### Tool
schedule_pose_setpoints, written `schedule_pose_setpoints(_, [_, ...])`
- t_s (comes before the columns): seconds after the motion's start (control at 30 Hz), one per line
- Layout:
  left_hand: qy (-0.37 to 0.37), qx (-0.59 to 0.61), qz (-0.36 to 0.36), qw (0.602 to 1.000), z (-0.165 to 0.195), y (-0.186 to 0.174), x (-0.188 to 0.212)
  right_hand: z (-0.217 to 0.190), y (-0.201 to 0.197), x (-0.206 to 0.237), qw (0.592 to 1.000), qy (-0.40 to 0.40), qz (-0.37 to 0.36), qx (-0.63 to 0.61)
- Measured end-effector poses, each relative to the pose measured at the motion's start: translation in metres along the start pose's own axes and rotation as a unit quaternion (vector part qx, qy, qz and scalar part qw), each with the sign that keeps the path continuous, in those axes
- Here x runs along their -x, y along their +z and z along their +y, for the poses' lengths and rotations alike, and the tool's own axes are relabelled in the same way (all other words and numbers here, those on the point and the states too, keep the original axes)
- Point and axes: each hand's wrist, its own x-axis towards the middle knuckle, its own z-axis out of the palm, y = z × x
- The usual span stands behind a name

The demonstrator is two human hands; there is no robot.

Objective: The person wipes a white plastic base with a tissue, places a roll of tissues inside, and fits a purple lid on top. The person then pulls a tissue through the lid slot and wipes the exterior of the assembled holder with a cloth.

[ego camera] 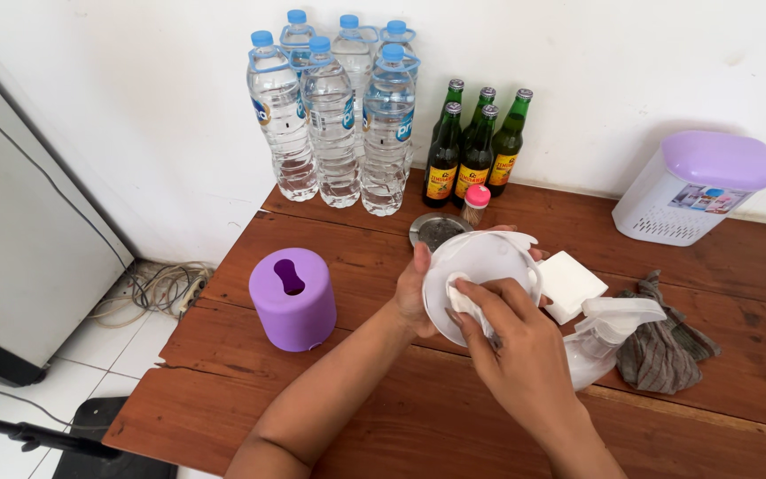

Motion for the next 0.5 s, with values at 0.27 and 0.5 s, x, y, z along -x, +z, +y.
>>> schedule_pose_setpoints(0.27, [-0.043, 0.006, 0.071, 0.997, -0.013, 0.002, 0.006, 0.022, -0.003, 0.002, 0.975, 0.007, 0.15, 0.162])
schedule_pose_setpoints(0.5, [-0.047, 0.106, 0.122, 0.986, -0.052, -0.035, 0.023, 0.032, 0.004, -0.001, 0.966, 0.044, 0.128, 0.22])
